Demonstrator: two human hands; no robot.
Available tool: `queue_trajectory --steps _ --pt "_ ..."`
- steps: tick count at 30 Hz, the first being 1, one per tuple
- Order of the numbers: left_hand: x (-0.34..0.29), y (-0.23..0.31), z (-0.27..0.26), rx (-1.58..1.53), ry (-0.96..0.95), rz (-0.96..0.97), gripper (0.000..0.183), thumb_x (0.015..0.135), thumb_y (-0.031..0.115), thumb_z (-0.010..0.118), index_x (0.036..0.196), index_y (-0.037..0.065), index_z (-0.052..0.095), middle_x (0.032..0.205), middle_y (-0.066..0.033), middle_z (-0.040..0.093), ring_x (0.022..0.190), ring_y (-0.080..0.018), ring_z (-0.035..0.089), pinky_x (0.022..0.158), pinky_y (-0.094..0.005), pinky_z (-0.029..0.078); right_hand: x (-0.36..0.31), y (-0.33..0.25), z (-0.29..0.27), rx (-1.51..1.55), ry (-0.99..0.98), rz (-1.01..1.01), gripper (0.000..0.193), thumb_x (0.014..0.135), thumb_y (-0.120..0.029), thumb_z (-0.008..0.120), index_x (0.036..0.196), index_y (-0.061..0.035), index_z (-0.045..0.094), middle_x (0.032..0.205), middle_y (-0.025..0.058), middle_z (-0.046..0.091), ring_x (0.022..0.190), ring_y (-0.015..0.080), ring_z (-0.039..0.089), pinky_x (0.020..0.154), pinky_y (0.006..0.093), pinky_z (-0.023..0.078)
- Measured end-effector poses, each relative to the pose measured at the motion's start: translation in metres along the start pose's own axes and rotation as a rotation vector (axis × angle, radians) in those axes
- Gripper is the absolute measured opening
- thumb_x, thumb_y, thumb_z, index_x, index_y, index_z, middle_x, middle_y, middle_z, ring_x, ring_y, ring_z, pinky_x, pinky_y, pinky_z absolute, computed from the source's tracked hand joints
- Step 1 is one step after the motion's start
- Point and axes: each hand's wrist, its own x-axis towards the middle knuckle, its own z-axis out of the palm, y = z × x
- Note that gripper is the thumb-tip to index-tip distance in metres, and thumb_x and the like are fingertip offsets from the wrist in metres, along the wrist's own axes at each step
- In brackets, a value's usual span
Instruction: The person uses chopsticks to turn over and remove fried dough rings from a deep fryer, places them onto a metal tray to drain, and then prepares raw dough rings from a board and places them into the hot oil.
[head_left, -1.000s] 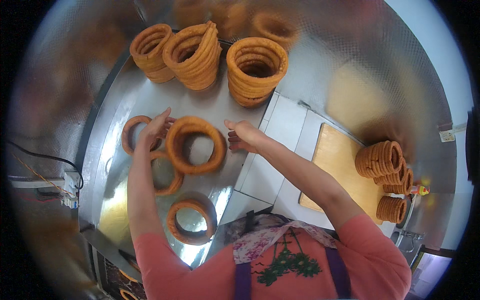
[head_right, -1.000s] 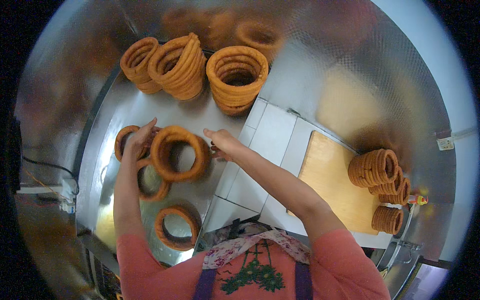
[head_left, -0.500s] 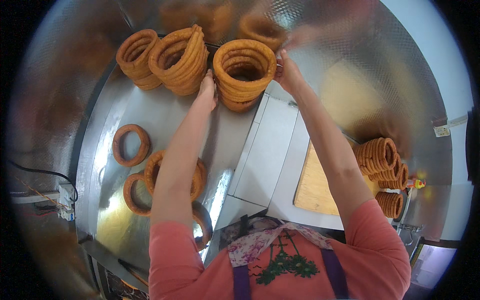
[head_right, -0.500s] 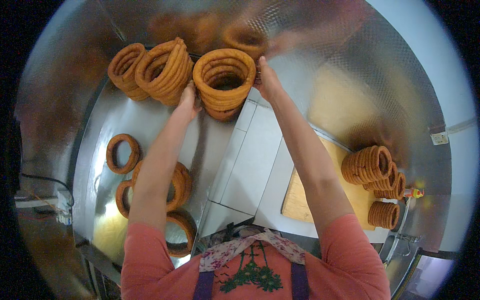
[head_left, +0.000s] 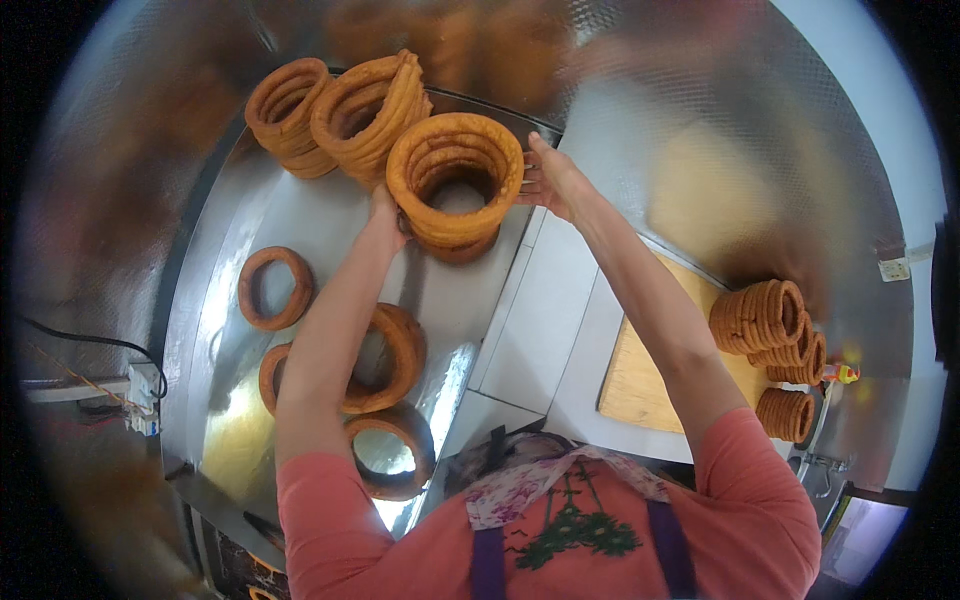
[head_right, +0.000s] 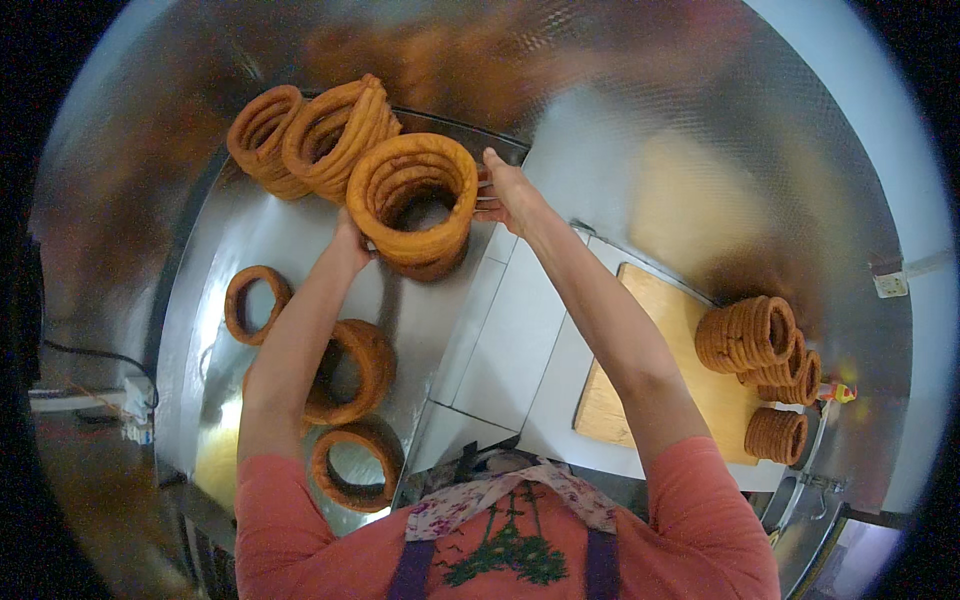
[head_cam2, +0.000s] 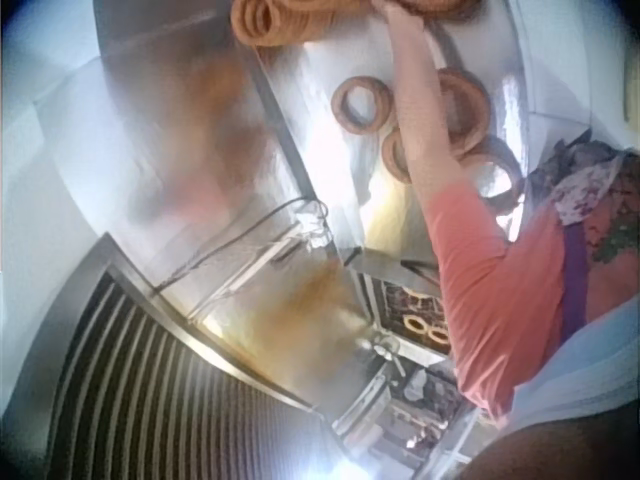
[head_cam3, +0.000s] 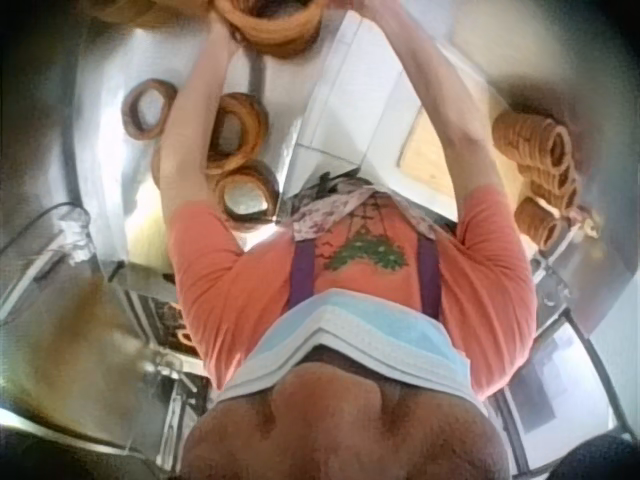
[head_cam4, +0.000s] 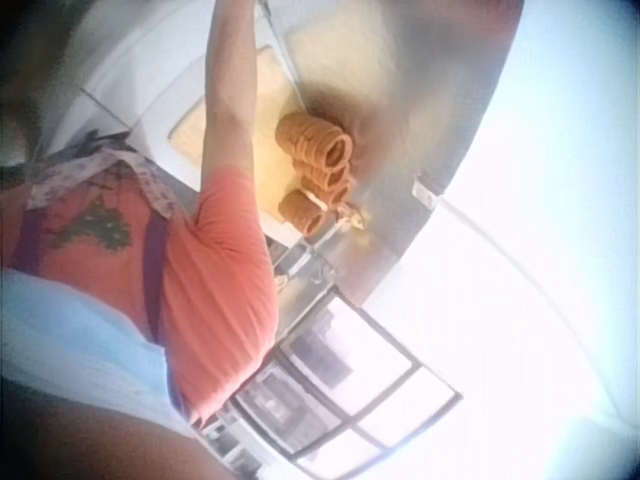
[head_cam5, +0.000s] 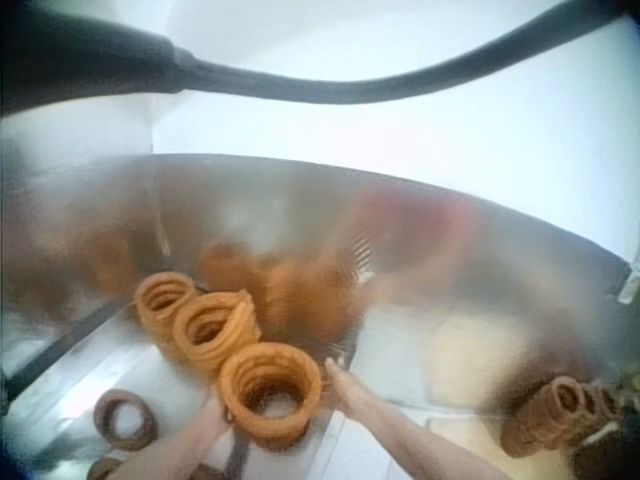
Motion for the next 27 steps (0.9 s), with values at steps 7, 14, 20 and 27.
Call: queue_trajectory --steps 7,14,20,27 --pt "-0.033 0.008 -0.028 0.030 0.036 0.216 0.052 0.093 0.044 0.029 0.131 0.010 0.039 0.136 -0.0071 0.037 0.130 -0.0204 0.025 0.102 -0.0507 0.022 -0.019 0.019 0.023 -0.089 -0.002 -0.237 0.060 0.095 -0.047 0.028 0.139 -0.0046 0.027 0.144 0.0110 0.026 0.135 0.0240 0.019 0.107 0.0473 0.019" --pt "-0.086 0.016 0.011 -0.232 -0.053 0.388 0.048 0.097 0.037 0.029 0.129 0.002 0.038 0.128 -0.0102 0.046 0.118 -0.0200 0.043 0.102 -0.0339 0.032 -0.021 0.023 0.045 -0.076 0.020 -0.431 0.054 0.095 -0.045 0.034 0.134 -0.0077 0.035 0.135 0.0055 0.038 0.126 0.0181 0.031 0.104 0.0395 0.024" --pt "-0.079 0.010 0.004 -0.202 -0.041 0.382 0.047 0.098 0.036 0.028 0.131 0.004 0.035 0.131 -0.0092 0.042 0.122 -0.0203 0.039 0.104 -0.0358 0.028 -0.017 0.018 0.044 0.016 -0.007 -0.345 0.050 0.095 -0.045 0.033 0.128 -0.0081 0.044 0.126 0.0046 0.048 0.120 0.0174 0.038 0.102 0.0364 0.024" --pt "-0.092 0.013 0.010 -0.263 -0.143 0.396 0.045 0.098 0.034 0.025 0.133 0.006 0.033 0.135 -0.0069 0.038 0.125 -0.0197 0.035 0.107 -0.0366 0.022 -0.026 0.015 0.050 0.143 -0.058 -0.293 0.052 0.096 -0.042 0.032 0.128 -0.0019 0.042 0.132 0.0079 0.045 0.124 0.0181 0.037 0.106 0.0340 0.022"
